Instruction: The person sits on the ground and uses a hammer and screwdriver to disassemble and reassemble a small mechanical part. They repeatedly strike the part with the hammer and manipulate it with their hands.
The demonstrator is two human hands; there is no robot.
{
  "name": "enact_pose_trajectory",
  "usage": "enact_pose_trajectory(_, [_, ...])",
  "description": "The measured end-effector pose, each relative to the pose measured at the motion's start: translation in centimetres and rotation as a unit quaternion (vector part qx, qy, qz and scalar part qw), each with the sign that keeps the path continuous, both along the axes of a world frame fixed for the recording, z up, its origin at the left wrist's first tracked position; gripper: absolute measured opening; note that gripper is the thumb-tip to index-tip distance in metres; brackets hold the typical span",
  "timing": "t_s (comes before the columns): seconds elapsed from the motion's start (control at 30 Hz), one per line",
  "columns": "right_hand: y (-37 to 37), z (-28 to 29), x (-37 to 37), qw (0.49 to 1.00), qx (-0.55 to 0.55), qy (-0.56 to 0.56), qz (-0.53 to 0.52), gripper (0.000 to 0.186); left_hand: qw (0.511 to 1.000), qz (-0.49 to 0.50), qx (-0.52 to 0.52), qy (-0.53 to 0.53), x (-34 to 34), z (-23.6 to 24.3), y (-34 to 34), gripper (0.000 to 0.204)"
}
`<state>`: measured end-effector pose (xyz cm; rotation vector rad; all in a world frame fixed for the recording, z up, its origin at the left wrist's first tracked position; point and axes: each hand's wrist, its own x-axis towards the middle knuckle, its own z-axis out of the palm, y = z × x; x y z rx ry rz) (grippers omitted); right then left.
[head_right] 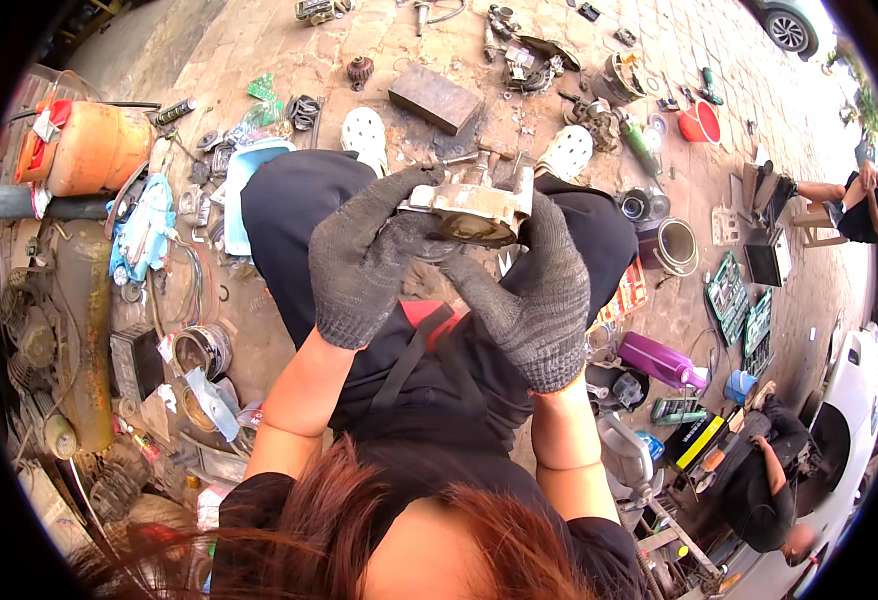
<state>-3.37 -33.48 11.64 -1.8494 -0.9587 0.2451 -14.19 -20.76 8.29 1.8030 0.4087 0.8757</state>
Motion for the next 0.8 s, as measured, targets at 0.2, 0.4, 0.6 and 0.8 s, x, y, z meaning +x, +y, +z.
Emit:
enact_pose_trajectory(0.2, [-0.5, -0.2, 0.5, 0.998, -0.007, 0.053, -0.042, 0.037, 0.999, 0.022, 0.015, 0.046, 0.3, 1.0, 0.2, 0.029])
enact_pose_trajectory(0.4, [-0.7, 0.6, 0.8, 0.999, -0.032, 0.016, -0.040, 0.032, 0.998, 0.016, -0.042, 0.038, 0.8, 1.5, -0.1, 0.026])
enact_pose_trajectory(0.6, [-0.9, 0.0, 1.1, 0.998, -0.017, 0.030, -0.043, 0.032, 0.998, 0.007, -0.050, 0.042, 1.3, 1.6, -0.1, 0.025])
enact_pose_trajectory(0.8, [-0.7, -1.0, 2.4, 0.996, 0.006, 0.067, -0.049, 0.030, 0.993, -0.038, -0.104, 0.034, 2.3, 0.6, 0.9, 0.024])
